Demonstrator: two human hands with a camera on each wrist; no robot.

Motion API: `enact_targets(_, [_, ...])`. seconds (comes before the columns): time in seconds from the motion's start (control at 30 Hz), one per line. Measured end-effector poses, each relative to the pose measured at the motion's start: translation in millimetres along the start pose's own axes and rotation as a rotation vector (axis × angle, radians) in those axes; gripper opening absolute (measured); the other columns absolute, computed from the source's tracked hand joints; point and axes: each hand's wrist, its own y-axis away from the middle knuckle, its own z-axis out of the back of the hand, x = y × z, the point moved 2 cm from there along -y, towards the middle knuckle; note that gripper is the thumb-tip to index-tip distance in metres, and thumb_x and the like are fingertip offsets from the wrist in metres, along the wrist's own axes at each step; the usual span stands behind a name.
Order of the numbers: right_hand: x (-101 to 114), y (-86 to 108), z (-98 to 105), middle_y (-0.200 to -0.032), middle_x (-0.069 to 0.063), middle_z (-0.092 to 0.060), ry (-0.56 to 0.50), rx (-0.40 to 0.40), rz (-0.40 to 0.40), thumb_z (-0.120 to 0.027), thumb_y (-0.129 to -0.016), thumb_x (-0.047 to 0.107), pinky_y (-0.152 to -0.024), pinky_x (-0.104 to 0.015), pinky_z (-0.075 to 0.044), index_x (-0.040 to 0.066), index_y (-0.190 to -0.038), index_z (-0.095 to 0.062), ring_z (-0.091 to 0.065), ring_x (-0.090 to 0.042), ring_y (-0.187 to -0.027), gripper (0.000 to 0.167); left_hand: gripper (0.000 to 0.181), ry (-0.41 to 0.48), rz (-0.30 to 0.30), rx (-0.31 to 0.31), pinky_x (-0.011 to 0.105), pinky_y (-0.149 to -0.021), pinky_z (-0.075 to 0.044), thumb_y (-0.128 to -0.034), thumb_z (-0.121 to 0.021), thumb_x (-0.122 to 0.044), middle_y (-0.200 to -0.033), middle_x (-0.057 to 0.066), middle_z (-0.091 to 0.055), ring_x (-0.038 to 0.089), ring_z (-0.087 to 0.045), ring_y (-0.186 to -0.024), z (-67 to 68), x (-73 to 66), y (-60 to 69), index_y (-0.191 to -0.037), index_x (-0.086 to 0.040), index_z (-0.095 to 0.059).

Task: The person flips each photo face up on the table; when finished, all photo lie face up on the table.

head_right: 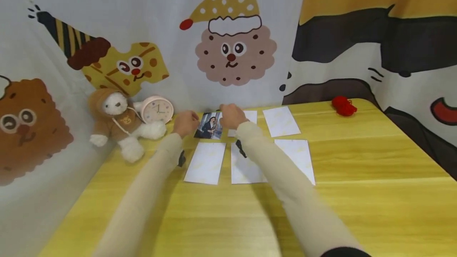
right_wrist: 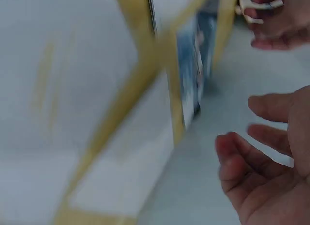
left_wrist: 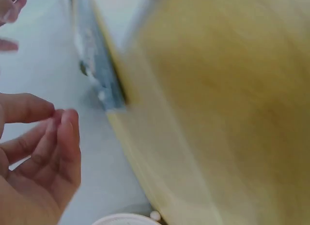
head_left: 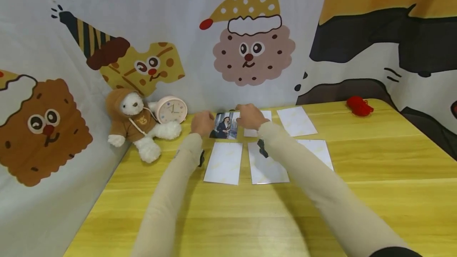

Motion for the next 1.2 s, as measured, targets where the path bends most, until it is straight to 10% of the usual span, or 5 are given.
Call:
enact_targets(0.2, [-26.7,11.3,21.8,-0.136,-0.023,-0.062,0.039,0.084,-0.028,-0.066,-0.093,0.019,-0.114,-0.05,-0.043,-0.006,-0.132,-0.06,-0.054,-0.042,-0.131,0.046,0.031,0.337,-0.097,0.218,0.041,-0.09,-0.059,-0.0972,-0.057,-0.011,-0.12,0.02,-0.07,0.033,-0.072,-0.099,-8.2,-23.7,3.5,-0.123,0.003,-0.066])
enact_targets(0.37, [-49.4,23.2,21.5,-0.137,-0.026,-0.059,0.038,0.113,-0.1,-0.066,-0.09,0.021,-0.114,-0.05,-0.041,-0.008,-0.133,-0.056,-0.05,-0.044,-0.132,0.053,0.036,0.373,-0.155,0.361,0.04,-0.098,-0.056,-0.1011,-0.056,-0.015,-0.13,0.016,-0.065,0.029,-0.067,-0.114,-21.0,-49.5,4.2,-0.134,-0.001,-0.06])
enact_targets(0.9, [-76.6,52.1,13.6,-0.146,-0.031,-0.045,-0.181,0.14,-0.243,-0.074,-0.088,0.026,-0.117,-0.055,-0.035,-0.004,-0.148,-0.039,-0.039,-0.045,-0.139,0.076,0.043,0.217,-0.167,0.44,0.044,-0.105,-0.049,-0.0993,-0.053,-0.013,-0.137,0.017,-0.06,0.029,-0.058,-0.121,-41.2,-80.6,11.7,-0.142,-0.007,-0.054])
enact_targets(1.2, [-72.6,53.1,4.3,-0.15,-0.029,-0.045,-0.236,0.133,-0.268,-0.074,-0.088,0.03,-0.117,-0.055,-0.037,0.0,-0.153,-0.033,-0.043,-0.045,-0.14,0.082,0.047,0.492,-0.055,0.392,0.042,-0.102,-0.053,-0.0969,-0.055,-0.008,-0.143,0.022,-0.054,0.029,-0.07,-0.11,-49.7,-81.0,8.4,-0.143,-0.004,-0.051])
